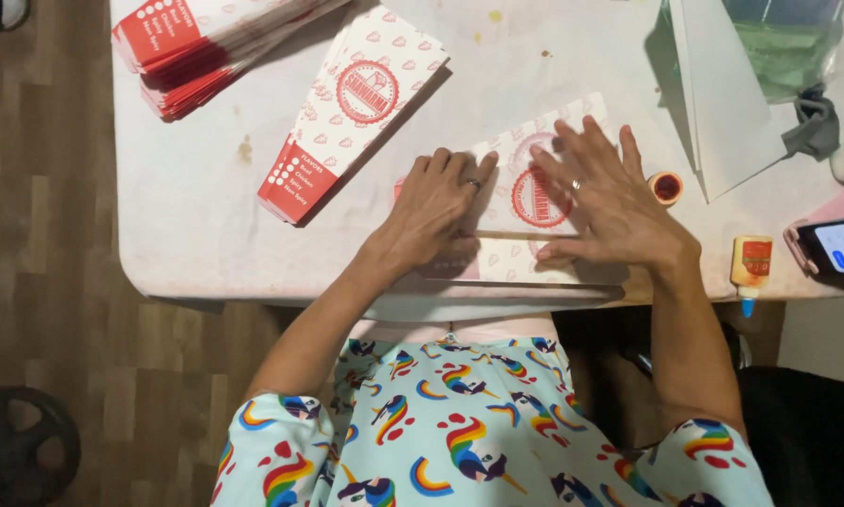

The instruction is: The person is folding printed paper food wrappers and organizing them into neat stacks on a table.

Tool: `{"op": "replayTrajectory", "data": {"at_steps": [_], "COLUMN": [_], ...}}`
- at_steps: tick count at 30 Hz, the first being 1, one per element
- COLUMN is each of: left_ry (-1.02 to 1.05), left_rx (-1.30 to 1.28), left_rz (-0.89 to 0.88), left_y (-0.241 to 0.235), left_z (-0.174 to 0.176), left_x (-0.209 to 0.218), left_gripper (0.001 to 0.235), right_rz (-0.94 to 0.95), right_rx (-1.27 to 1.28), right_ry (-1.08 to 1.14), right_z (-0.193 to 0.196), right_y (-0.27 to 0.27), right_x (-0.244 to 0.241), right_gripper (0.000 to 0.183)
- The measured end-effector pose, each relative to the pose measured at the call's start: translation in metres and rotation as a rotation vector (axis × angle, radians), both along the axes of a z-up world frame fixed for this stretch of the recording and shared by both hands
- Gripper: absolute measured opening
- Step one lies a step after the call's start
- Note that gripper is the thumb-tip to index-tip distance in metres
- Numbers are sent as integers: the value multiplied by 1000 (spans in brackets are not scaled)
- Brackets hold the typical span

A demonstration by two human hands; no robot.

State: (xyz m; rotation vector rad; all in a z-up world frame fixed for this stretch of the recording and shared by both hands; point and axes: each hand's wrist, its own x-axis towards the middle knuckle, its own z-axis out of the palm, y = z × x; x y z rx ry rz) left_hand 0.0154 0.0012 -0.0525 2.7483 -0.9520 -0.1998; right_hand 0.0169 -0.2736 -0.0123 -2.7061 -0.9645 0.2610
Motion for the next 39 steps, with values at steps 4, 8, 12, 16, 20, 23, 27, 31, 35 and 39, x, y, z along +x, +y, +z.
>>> {"op": "replayTrajectory", "data": {"at_steps": [4, 8, 12, 16, 20, 23, 27, 31, 35, 39], "left_ry": [-51, -30, 0, 24, 95, -113, -231, -110, -56, -39], "left_rx": [-31, -34, -19, -14, -390, -627, -91, -63, -193, -462], "left_rz": [-6, 68, 102, 111, 131, 313, 656, 707, 771, 794], "left_y": [-8, -19, -21, -17, 7, 58, 117, 124, 125, 134], "left_z": [13, -19, -34, -32, -23, -25, -17, -12, 18, 13], "left_x": [-20, -34, -39, -38, -24, 3, 20, 16, 9, 4], "left_gripper": [103, 69, 71, 71, 75, 67, 106, 73, 74, 89], "right_rz": [-37, -137, -182, -270, -274, -247, -192, -269, -303, -309], "right_rx": [-1, -24, -42, -68, -59, -48, -52, 12, 52, 86], "right_ry": [-94, -66, -49, 24, -36, -36, 77, 55, 94, 95], "right_z": [-15, -44, -56, -51, -58, -58, -22, -31, -25, -19], "right_y": [25, 33, 26, 10, -8, -11, -7, -15, -23, -30], "right_x": [-20, -29, -28, -26, -24, -24, -21, -21, -19, -20], "right_gripper": [66, 61, 61, 68, 73, 78, 85, 88, 82, 79]}}
